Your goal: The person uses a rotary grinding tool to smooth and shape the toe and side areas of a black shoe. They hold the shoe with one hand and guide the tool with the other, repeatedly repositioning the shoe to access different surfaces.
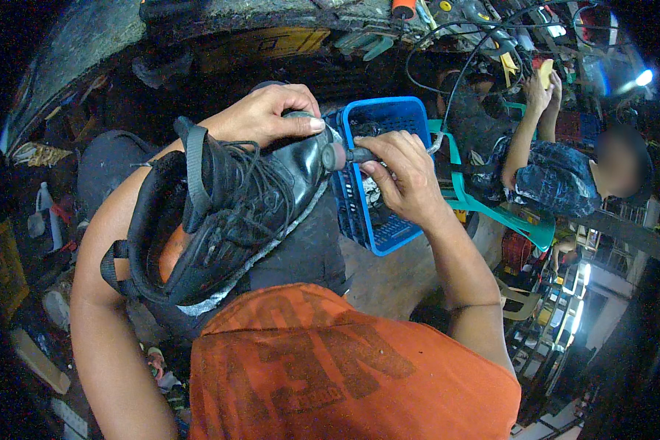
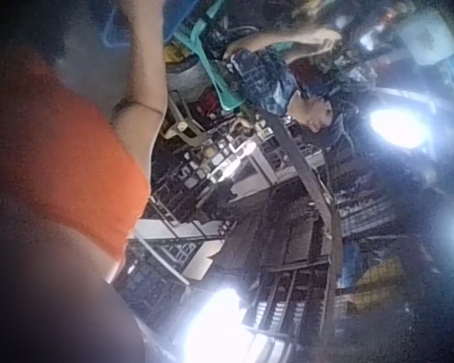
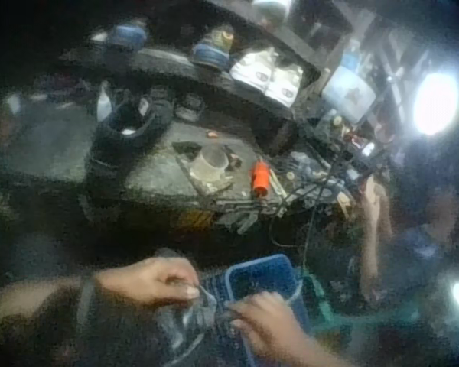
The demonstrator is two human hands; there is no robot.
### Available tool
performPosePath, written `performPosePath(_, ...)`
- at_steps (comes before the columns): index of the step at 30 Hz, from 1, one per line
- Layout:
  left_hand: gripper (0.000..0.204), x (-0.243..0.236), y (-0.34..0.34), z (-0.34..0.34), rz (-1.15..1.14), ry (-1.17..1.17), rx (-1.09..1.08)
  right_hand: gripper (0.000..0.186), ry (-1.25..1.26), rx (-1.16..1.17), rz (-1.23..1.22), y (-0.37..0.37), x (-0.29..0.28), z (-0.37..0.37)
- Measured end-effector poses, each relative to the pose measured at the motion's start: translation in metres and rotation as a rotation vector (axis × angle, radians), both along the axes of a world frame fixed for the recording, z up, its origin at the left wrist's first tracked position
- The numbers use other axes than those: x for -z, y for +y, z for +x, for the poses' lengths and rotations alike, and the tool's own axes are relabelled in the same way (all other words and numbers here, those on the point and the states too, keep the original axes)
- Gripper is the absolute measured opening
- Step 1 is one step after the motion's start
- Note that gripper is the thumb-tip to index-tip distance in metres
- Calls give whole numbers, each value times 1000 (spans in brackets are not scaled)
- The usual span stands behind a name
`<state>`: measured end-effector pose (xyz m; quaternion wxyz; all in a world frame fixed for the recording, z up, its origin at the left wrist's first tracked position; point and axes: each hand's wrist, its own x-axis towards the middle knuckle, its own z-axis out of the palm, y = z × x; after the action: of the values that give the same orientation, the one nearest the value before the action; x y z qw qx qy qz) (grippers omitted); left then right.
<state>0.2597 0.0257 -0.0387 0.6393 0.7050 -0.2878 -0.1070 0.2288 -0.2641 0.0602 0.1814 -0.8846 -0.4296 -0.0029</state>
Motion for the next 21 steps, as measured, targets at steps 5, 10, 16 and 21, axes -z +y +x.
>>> performPosePath(5,38,0,0,0,-3,34,-14,31,3,-12,0,2,0,0)
performPosePath(10,37,-3,2,5,-22,32,-7,30,30,2,-6,4,-2,4)
performPosePath(16,35,-7,3,7,-18,57,9,29,54,5,26,5,-3,3)
performPosePath(21,34,-9,4,6,-13,29,5,29,56,2,28,4,-1,1)
